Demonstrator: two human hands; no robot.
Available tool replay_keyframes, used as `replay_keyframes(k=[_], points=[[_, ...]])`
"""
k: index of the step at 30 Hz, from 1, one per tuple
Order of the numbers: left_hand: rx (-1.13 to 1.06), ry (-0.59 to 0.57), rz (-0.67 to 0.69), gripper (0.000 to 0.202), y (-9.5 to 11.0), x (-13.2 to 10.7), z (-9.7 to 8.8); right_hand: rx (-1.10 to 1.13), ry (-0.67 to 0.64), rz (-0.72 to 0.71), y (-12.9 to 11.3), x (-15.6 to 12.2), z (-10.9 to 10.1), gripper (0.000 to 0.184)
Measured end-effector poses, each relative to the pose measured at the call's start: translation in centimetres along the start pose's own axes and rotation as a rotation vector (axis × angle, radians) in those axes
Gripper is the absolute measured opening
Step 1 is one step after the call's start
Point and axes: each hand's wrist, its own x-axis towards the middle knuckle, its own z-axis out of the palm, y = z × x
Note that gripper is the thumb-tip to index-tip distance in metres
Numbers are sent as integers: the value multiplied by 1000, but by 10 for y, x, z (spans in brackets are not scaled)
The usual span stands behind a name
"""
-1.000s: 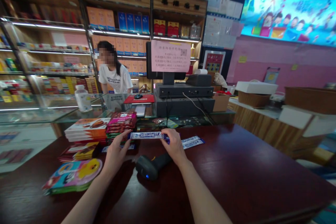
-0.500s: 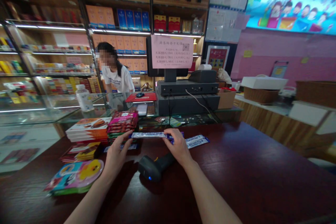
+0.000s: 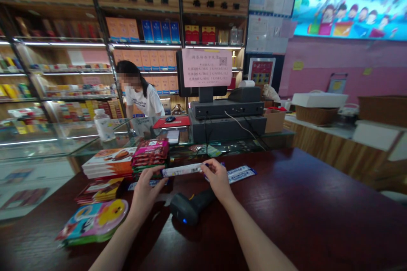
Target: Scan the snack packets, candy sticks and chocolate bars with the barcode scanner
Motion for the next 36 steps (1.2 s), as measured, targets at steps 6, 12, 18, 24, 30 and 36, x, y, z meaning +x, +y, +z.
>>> replay_keyframes(k=[6, 12, 18, 24, 30, 36], points=[[35, -19, 83, 38, -1, 0, -1, 157, -37, 153, -2, 0, 5, 43], [134, -113, 199, 34, 4, -2, -7, 167, -22, 169, -2, -1, 4, 45], [245, -78, 309, 34, 5, -1, -12, 174, -46, 180, -3, -2, 2, 40], [332, -99, 322, 36, 3, -2, -15, 101, -152, 126, -3, -3, 0, 40], [475, -42, 271, 35, 0, -4, -20, -30, -256, 22, -3, 0, -12, 49], [613, 123, 267, 33, 4, -5, -28, -495, -460, -222, -5, -2, -37, 57]])
